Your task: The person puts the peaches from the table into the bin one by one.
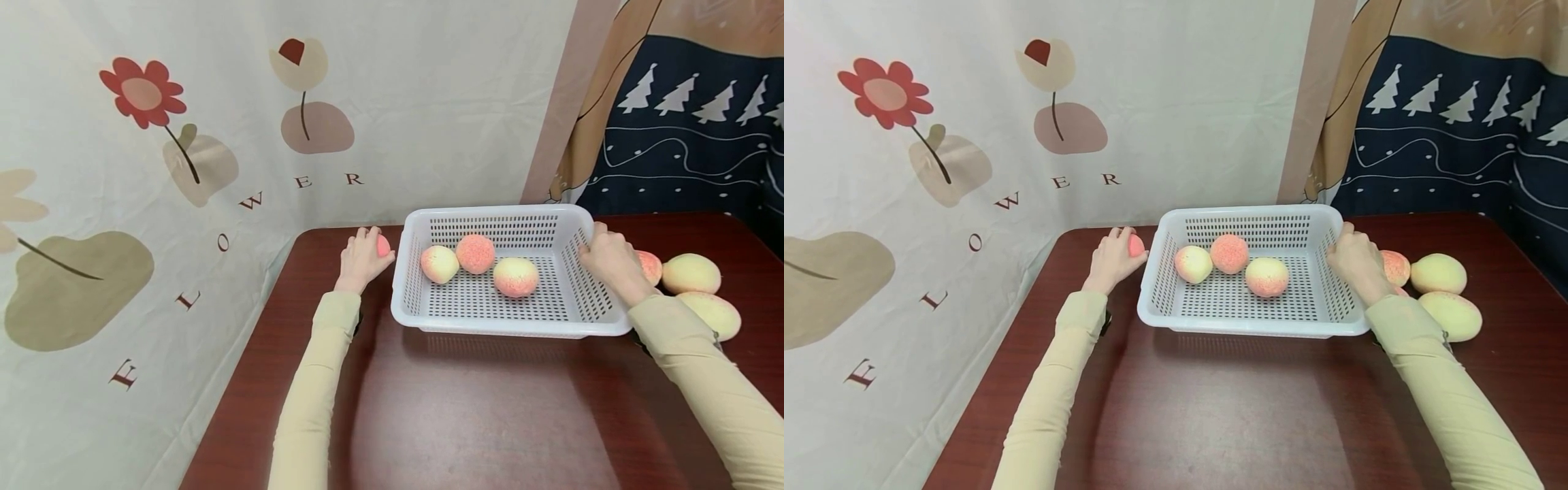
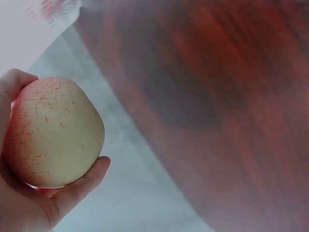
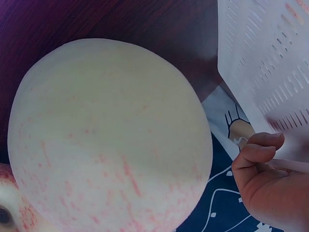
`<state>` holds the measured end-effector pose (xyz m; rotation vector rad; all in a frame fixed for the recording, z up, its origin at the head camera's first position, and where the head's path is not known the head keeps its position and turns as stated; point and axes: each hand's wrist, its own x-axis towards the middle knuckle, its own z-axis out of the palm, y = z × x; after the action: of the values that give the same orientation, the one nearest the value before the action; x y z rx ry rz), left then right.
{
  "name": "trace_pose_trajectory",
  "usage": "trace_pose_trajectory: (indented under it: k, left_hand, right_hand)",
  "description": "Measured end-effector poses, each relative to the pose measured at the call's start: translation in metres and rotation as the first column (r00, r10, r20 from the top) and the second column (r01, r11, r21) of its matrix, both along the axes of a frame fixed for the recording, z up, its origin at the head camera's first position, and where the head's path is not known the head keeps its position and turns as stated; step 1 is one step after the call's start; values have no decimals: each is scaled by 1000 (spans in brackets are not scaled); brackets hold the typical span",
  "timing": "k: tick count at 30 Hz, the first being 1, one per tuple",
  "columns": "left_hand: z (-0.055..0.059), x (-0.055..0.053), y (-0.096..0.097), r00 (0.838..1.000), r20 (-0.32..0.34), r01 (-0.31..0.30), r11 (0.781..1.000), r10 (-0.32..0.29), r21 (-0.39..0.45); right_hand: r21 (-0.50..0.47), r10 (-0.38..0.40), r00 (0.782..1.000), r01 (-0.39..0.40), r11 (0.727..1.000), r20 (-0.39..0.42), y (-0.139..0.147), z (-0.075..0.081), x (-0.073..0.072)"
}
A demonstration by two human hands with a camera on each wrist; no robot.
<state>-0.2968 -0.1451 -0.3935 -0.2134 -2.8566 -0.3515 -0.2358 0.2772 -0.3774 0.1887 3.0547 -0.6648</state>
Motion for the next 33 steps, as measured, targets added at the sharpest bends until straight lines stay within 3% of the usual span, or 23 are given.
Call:
trace_pose_trajectory:
  k: [6,11,16,21,26,33]
  left_hand:
    - [19,8,6,996,-70,62,998,-63,-15]
    - [36,19,14,989,-91,112,993,-114,-33]
    - [50,30,26,969,-106,210,972,-221,-104]
    - [57,40,39,927,-89,342,917,-365,-203]
    - [58,47,52,871,-6,480,854,-491,-200]
    - [48,52,64,776,141,628,733,-615,-262]
  right_hand:
    - [5,4,1000,-4,1000,-6,0,0,0]
    - [10,0,1000,0,1000,-22,-1,0,1]
    - [16,1,1000,-1,1000,-23,-1,0,1]
    - [8,-3,1000,3,1000,-5,0,0,0]
    - [7,-5,1000,5,1000,15,0,0,-1]
    - [8,-5,1000,4,1000,18,0,1,0]
